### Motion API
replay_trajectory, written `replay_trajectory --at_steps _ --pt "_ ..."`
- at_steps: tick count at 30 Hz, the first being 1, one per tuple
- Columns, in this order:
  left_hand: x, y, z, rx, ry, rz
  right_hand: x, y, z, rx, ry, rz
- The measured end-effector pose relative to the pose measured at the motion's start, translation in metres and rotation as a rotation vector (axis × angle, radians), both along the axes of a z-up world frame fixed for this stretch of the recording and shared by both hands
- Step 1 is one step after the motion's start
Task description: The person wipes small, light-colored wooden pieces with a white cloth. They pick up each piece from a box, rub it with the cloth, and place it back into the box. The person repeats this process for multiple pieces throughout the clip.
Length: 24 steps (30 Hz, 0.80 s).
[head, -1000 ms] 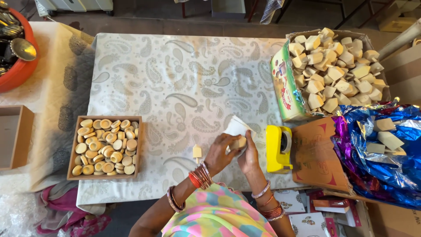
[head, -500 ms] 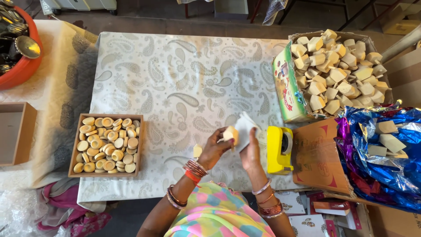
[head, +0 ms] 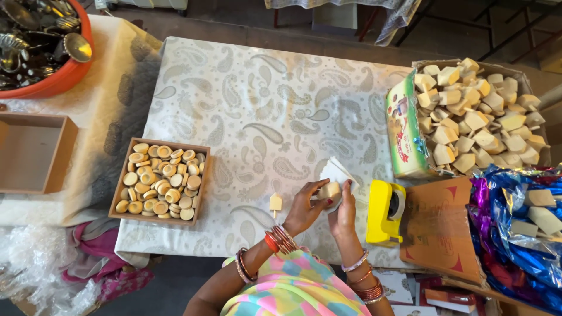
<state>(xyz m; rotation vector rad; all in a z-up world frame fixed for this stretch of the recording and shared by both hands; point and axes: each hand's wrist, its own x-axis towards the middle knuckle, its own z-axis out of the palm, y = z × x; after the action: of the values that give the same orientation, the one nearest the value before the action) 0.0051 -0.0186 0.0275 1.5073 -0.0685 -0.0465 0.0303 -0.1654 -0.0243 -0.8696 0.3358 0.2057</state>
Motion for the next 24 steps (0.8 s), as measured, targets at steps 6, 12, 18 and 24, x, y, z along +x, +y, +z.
replay_trajectory --at_steps 6,12,18,24 --pt "0.021 0.019 0.0 0.078 -0.032 0.152 -0.02 0.024 0.034 -0.11 0.052 -0.042" --pt "-0.003 0.007 0.016 0.12 -0.066 -0.099 0.007 -0.012 -0.019 0.021 0.065 0.049" --pt "0.017 0.022 0.007 0.179 -0.054 0.175 -0.018 0.013 0.03 -0.063 0.116 0.015" --pt "0.03 0.032 -0.053 -0.461 0.225 0.178 -0.008 -0.009 -0.002 -0.113 0.203 0.033"
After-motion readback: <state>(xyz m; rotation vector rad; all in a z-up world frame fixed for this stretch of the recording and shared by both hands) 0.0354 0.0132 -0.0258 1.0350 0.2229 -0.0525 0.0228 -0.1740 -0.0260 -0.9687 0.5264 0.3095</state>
